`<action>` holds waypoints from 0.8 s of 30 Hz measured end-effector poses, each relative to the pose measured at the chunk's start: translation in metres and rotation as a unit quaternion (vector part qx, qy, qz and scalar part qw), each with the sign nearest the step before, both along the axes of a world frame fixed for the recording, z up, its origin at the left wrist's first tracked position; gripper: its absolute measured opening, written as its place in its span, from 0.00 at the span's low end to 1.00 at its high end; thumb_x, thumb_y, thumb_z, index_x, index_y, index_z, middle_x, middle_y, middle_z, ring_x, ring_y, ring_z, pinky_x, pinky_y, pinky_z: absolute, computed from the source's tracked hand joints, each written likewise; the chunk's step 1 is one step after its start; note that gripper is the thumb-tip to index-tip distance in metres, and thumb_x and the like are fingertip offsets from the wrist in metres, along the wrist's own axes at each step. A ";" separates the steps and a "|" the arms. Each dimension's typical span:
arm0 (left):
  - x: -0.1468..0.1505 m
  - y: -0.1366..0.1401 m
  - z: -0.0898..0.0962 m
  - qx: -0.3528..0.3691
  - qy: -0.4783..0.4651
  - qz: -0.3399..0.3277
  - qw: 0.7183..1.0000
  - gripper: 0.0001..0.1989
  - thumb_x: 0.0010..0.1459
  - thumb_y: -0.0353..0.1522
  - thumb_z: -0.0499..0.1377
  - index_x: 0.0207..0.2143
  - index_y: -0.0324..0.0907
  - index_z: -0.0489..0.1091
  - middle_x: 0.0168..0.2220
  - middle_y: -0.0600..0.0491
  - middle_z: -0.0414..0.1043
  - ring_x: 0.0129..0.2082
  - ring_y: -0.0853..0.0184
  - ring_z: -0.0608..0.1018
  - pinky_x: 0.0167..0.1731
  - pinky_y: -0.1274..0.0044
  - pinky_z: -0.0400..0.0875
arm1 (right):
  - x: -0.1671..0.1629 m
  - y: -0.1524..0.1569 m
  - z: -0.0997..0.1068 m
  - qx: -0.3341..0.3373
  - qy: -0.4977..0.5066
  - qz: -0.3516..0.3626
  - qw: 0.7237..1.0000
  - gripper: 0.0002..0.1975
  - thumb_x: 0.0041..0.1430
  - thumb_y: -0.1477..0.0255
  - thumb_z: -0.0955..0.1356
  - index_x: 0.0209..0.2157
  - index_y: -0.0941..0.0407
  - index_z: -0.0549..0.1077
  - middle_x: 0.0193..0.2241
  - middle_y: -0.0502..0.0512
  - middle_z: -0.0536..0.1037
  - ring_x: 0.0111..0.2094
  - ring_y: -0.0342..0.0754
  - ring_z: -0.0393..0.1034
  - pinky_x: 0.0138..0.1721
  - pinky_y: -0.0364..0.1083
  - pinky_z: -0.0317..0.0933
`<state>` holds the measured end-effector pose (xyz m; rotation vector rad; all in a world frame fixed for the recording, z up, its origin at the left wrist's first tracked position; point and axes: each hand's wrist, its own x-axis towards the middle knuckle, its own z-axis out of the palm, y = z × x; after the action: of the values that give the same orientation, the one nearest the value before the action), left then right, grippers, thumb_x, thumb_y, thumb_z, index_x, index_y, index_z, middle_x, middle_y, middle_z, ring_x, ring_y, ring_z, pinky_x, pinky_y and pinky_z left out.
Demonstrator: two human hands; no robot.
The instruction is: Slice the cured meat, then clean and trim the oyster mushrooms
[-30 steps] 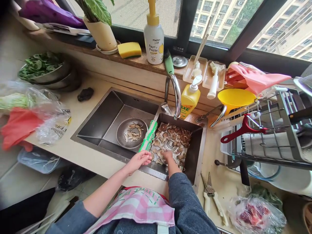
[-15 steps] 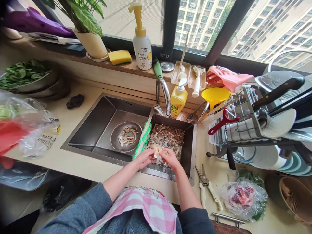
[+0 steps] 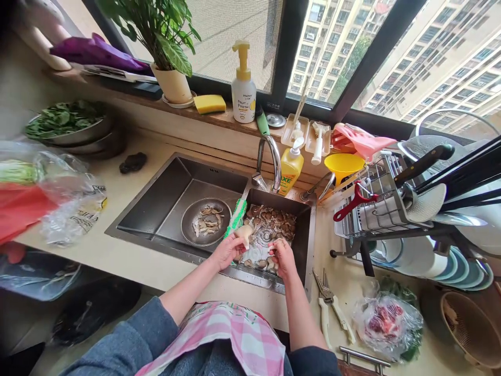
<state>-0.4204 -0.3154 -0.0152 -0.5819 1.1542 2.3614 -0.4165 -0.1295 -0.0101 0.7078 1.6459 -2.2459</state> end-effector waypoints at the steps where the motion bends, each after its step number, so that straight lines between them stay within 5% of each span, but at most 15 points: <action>1: 0.001 -0.001 0.003 -0.006 0.019 -0.022 1.000 0.20 0.40 0.33 0.67 0.36 0.40 0.65 0.31 0.54 0.72 0.28 0.73 0.73 0.31 0.79 0.67 | 0.001 0.000 0.003 -0.006 0.001 0.028 1.000 0.12 0.42 0.67 0.69 0.30 0.55 0.65 0.27 0.49 0.72 0.19 0.37 0.60 0.13 0.35 0.40; 7: 0.010 0.005 0.014 -0.050 0.086 -0.154 0.983 0.23 0.40 0.36 0.67 0.40 0.41 0.65 0.35 0.53 0.72 0.31 0.70 0.74 0.30 0.79 0.67 | 0.008 -0.020 0.017 0.009 0.011 0.130 0.991 0.18 0.39 0.61 0.73 0.30 0.57 0.67 0.20 0.46 0.69 0.19 0.37 0.57 0.15 0.36 0.40; 15: 0.010 0.005 0.015 -0.156 0.107 -0.188 0.964 0.17 0.41 0.40 0.65 0.30 0.38 0.67 0.25 0.55 0.69 0.25 0.72 0.70 0.24 0.81 0.64 | 0.009 -0.023 0.017 0.098 0.042 0.157 0.982 0.14 0.39 0.64 0.71 0.27 0.57 0.67 0.15 0.43 0.63 0.16 0.36 0.51 0.17 0.37 0.41; 20: 0.012 0.013 0.021 -0.191 0.121 -0.179 0.957 0.13 0.40 0.37 0.64 0.26 0.38 0.66 0.21 0.57 0.66 0.20 0.74 0.67 0.21 0.81 0.61 | 0.009 -0.028 0.015 0.173 0.080 0.126 0.973 0.06 0.36 0.72 0.67 0.21 0.57 0.66 0.14 0.43 0.61 0.18 0.37 0.51 0.19 0.39 0.46; 24: 0.011 0.018 0.025 -0.193 0.127 -0.148 0.962 0.10 0.41 0.34 0.61 0.25 0.39 0.65 0.20 0.58 0.64 0.19 0.74 0.65 0.20 0.81 0.59 | 0.012 -0.035 0.015 0.100 0.041 0.050 0.993 0.06 0.36 0.72 0.65 0.21 0.55 0.62 0.12 0.40 0.57 0.15 0.36 0.45 0.16 0.39 0.41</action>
<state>-0.4098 -0.2972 0.0102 -0.2041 1.7070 2.0050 -0.4045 -0.1649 0.0046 0.5712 1.9209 -2.0866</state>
